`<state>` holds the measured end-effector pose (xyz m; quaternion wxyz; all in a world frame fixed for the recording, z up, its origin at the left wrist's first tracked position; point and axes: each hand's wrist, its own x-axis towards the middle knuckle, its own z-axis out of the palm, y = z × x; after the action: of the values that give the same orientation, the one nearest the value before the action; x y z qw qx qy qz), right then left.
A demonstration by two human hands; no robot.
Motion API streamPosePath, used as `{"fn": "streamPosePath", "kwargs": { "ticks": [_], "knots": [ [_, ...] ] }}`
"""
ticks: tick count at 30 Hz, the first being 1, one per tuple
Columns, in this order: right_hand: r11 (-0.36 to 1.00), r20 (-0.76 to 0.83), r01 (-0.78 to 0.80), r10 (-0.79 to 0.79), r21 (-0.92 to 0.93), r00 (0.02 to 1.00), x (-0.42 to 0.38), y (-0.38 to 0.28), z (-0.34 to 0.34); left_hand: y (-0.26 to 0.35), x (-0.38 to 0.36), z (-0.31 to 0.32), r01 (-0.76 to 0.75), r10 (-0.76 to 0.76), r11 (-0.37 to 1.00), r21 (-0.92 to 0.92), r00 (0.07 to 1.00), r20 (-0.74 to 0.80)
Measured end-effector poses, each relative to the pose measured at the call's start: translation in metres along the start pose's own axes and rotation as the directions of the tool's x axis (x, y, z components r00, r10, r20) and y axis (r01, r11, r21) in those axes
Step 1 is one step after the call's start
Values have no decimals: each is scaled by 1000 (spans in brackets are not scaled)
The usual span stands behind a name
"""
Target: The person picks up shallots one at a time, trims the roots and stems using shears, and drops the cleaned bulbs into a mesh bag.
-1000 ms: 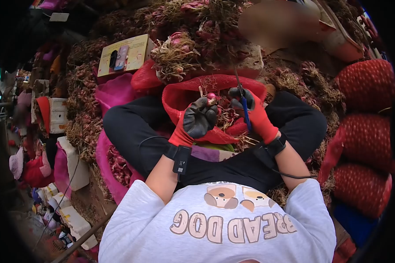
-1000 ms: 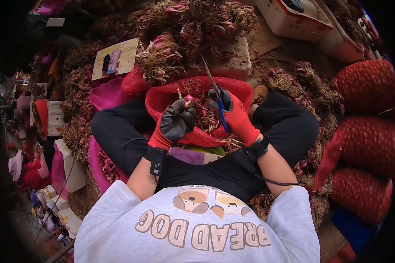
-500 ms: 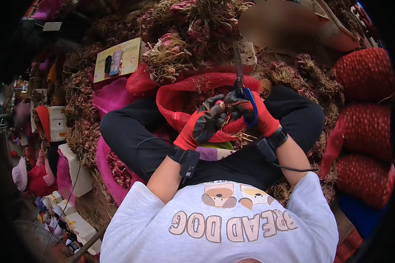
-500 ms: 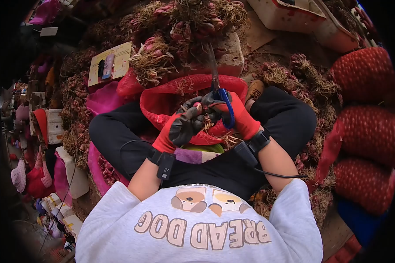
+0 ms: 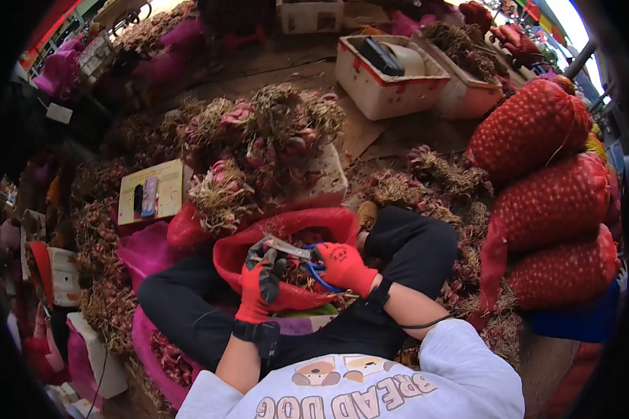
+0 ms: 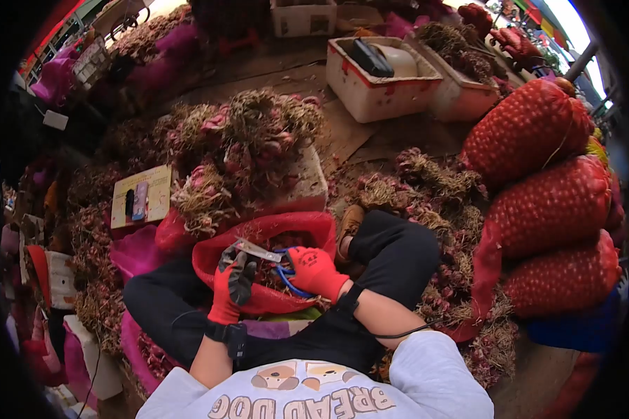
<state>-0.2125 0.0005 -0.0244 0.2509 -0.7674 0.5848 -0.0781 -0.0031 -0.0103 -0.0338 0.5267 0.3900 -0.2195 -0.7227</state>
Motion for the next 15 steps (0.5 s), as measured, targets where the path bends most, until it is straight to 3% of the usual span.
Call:
{"fn": "streamPosePath", "kwargs": {
  "ticks": [1, 2, 5, 6, 8, 9, 10, 12, 14, 15],
  "knots": [
    [1000, 22, -12, 12, -21, 1000, -2, -2, -3, 6, -1, 8, 76, -78, 995, -61, 996, -32],
    [998, 53, 30, -27, -55, 998, 0, 1, -2, 2, 5, -3, 40, -43, 998, 49, 998, 56],
    [998, 24, 8, -6, -62, 1000, -1, -2, -4, 15, -2, 12, 164, -170, 984, -70, 980, -106],
    [998, 2, -25, 26, -62, 1000, 1, 1, 5, 6, 4, -2, 145, -148, 984, -102, 989, -22],
    [960, -51, -89, 106, 265, 993, 1, 0, 4, 9, -1, 15, 32, -36, 998, -51, 995, -89],
    [891, -76, -47, 91, 452, 993, 1, -4, -4, 8, 1, 16, 14, -13, 1000, 18, 997, -80],
    [741, 18, -97, 114, 664, 993, 4, -2, -4, 4, 2, 14, -3, 10, 996, 86, 997, -73],
    [293, 209, -222, 76, 930, 975, 8, 1, 0, -6, 0, 7, -66, 67, 971, 229, 998, 5],
    [246, 115, -123, 44, 961, 992, 7, -6, -1, -20, -3, 3, -181, 132, 918, 354, 979, 158],
    [238, 78, -87, 49, 967, 996, 6, -9, 3, -18, -13, 16, -155, 113, 934, 321, 983, 146]
  ]
}}
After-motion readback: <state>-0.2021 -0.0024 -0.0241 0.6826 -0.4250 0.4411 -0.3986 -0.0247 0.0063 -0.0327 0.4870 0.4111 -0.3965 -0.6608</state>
